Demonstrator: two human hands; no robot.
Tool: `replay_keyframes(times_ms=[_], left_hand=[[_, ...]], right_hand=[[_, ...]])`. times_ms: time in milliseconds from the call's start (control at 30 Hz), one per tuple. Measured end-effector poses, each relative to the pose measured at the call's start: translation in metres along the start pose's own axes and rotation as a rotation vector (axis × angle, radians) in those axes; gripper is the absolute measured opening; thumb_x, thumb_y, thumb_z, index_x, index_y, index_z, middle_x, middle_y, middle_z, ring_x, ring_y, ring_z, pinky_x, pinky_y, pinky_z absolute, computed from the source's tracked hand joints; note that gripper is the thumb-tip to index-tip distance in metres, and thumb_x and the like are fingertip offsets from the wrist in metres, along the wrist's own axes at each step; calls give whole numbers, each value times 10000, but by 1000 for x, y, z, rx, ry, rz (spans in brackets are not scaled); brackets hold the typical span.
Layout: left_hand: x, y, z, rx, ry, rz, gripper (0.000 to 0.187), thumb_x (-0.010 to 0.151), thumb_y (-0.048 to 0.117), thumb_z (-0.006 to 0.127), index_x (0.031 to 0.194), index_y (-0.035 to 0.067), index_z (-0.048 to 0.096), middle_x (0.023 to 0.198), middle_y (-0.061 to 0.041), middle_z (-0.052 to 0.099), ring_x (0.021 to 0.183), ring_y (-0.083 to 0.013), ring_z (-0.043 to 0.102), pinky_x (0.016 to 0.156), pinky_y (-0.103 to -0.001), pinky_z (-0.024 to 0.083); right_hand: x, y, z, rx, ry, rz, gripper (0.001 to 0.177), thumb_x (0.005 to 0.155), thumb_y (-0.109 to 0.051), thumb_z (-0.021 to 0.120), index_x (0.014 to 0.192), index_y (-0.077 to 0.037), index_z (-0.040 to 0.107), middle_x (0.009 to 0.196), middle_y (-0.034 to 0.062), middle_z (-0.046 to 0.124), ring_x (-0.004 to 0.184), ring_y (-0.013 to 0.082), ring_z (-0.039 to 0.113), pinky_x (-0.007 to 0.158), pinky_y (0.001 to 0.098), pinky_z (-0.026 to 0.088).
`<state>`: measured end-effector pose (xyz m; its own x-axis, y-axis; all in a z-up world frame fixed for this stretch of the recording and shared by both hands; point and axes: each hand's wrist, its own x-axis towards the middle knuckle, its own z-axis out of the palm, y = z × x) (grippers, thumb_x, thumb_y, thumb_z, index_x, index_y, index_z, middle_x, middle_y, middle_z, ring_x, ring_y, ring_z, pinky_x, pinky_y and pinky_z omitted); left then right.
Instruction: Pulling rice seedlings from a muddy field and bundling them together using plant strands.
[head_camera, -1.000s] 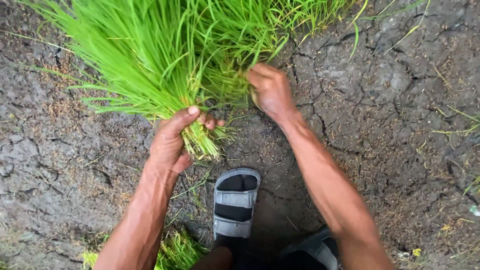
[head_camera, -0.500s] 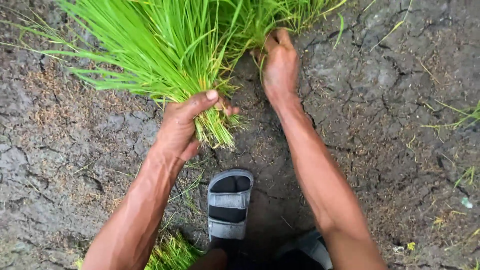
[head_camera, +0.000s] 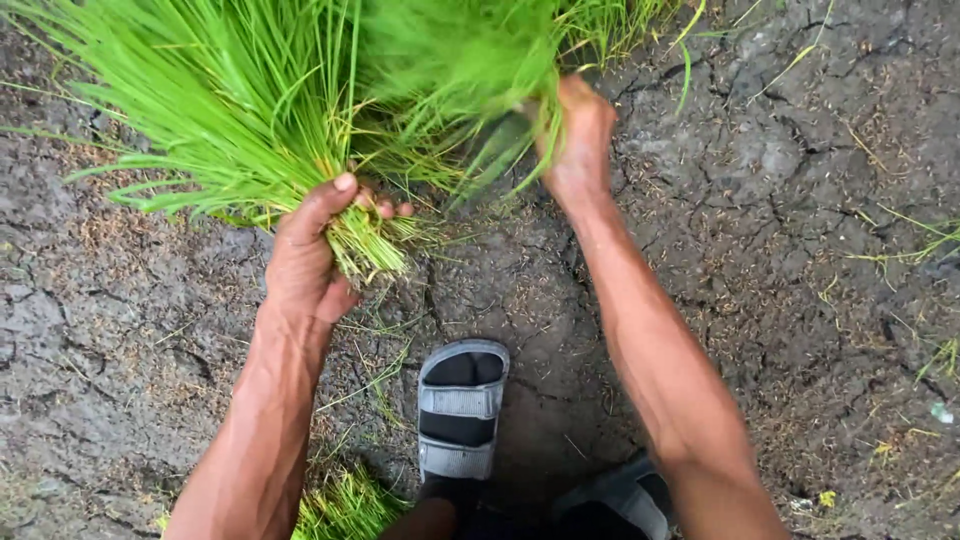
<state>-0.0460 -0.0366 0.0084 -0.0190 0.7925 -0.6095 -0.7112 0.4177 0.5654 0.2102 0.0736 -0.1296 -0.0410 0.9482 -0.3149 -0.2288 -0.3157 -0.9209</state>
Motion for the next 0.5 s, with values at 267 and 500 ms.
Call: replay_keyframes(times_ms=[267, 500], left_hand=[[2, -4, 19, 2, -26, 26, 137, 942, 171, 693, 936, 39, 658, 834, -77, 651, 826, -226, 680, 965, -509, 599], [3, -6, 16, 58, 22, -69, 198, 929, 220, 676, 919, 24, 654, 816, -120, 689, 870, -277, 748, 894, -458, 572]], right_hand=[[1, -29, 56, -1169, -31, -258, 386, 928, -84, 797, 1303, -76, 707, 1159, 196, 674, 741, 253, 717, 564, 308, 571], [13, 18, 19, -1263, 117, -967, 354, 769, -29, 780, 1118, -88, 769, 1152, 204, 722, 1046, 312, 736, 823, 308, 676]])
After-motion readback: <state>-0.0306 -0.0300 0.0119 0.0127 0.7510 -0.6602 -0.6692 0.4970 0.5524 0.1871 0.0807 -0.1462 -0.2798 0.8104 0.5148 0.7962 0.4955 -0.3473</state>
